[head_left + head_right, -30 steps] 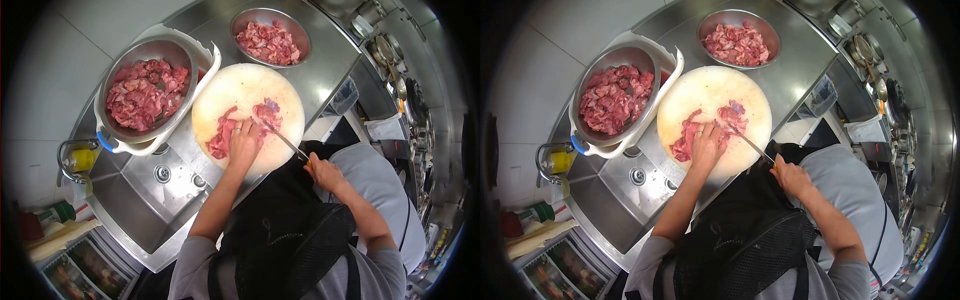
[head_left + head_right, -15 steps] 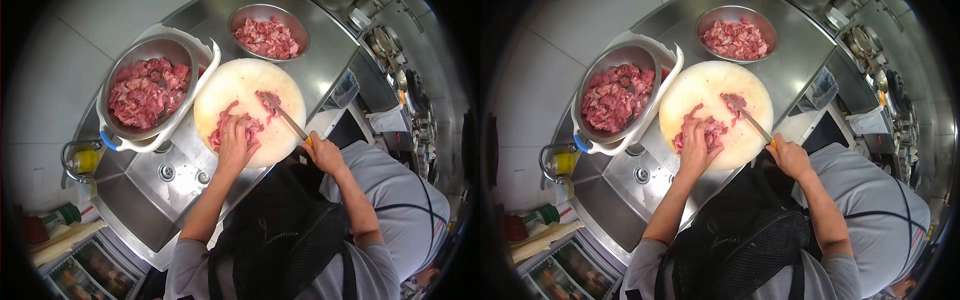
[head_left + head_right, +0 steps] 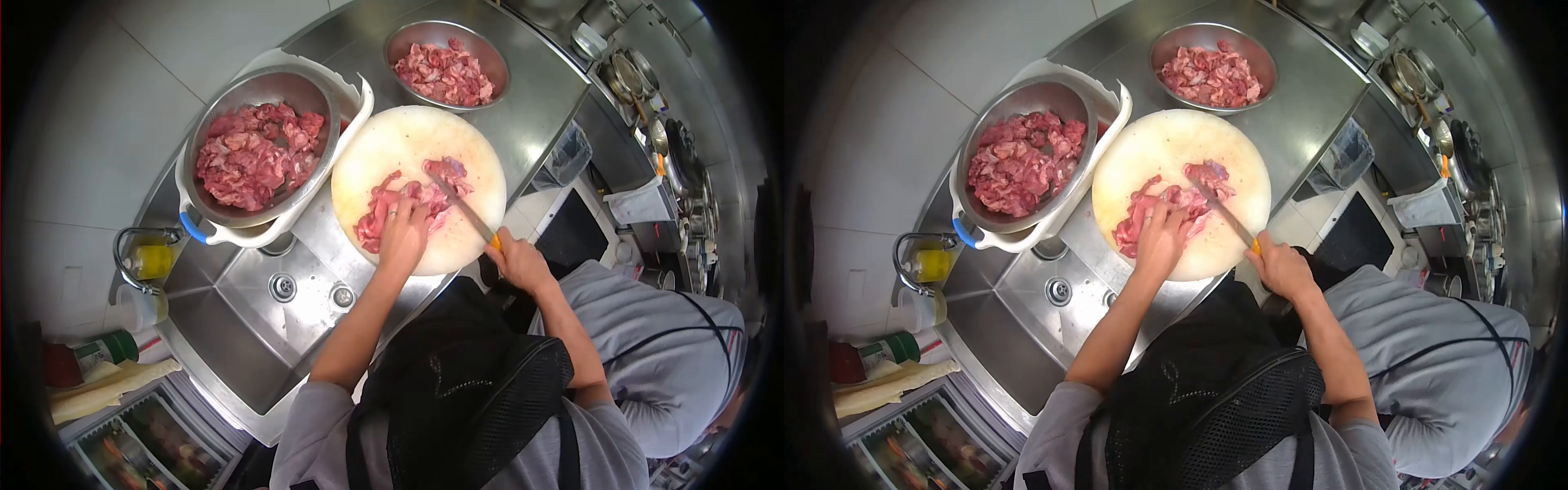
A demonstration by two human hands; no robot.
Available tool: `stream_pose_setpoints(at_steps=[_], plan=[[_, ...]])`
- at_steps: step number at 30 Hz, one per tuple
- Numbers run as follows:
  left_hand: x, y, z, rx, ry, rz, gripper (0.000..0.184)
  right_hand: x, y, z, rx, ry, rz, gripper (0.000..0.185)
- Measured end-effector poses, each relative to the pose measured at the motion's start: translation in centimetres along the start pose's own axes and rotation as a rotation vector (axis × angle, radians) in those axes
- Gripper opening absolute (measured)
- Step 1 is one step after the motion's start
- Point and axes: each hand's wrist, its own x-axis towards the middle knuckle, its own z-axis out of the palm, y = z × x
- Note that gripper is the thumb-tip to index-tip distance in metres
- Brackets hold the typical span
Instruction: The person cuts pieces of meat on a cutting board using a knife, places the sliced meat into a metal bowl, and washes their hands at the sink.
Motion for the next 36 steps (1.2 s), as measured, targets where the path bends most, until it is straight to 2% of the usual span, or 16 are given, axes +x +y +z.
stream_pose_setpoints(at_steps=[1,2,3,5,8,11,13,19,20,22,25,28,31,32,36], plan=[[-0.4,0.0,-0.2,-0.039,-0.022,-0.050,0.034,0.4,-0.1,-0.3,0.001,0.005,-0.001,0.044],[0.2,1.0,-2.0,-0.037,-0.022,-0.049,0.034,0.8,-0.3,-0.6,0.044,0.041,-0.007,0.043],[0.7,2.1,-3.9,0.057,0.047,0.006,0.045,1.1,-0.6,-0.8,0.087,0.076,-0.013,0.043],[0.9,2.8,-4.9,0.159,0.110,0.051,0.056,1.2,-1.0,-1.1,0.090,0.041,-0.036,0.044],[1.6,1.5,-2.6,0.218,0.056,0.054,0.072,1.2,-1.1,-0.7,0.104,-0.029,-0.052,0.044],[2.6,0.3,-0.7,0.226,-0.009,-0.060,0.070,1.2,0.0,-0.1,0.119,-0.074,-0.053,0.044],[2.9,-0.1,0.0,0.256,-0.074,-0.210,0.062,1.2,0.9,-0.4,0.124,-0.090,-0.061,0.044],[4.2,-0.4,0.3,0.260,-0.031,-0.285,0.056,3.0,2.8,-3.6,0.070,-0.009,0.023,0.044],[4.3,0.2,-0.4,0.265,-0.035,-0.280,0.056,3.0,2.9,-4.3,0.086,-0.026,0.014,0.043],[4.0,1.1,-1.7,0.132,0.078,-0.063,0.055,3.0,3.2,-4.3,0.113,-0.047,0.008,0.043],[3.6,0.6,-1.8,0.105,0.007,-0.014,0.050,2.7,3.8,-3.3,0.197,-0.126,-0.086,0.042],[4.5,0.4,0.7,0.289,-0.064,-0.082,0.047,3.7,4.2,-3.1,0.074,-0.151,-0.082,0.041],[6.7,0.8,3.2,0.445,0.003,-0.194,0.046,4.6,3.6,-3.6,0.014,-0.120,-0.069,0.041],[7.2,1.3,3.3,0.400,-0.024,-0.291,0.044,4.8,3.4,-3.8,0.068,-0.065,-0.058,0.040],[5.6,1.9,-0.2,0.239,0.103,-0.232,0.044,4.5,3.4,-4.5,0.183,0.003,-0.077,0.041]])
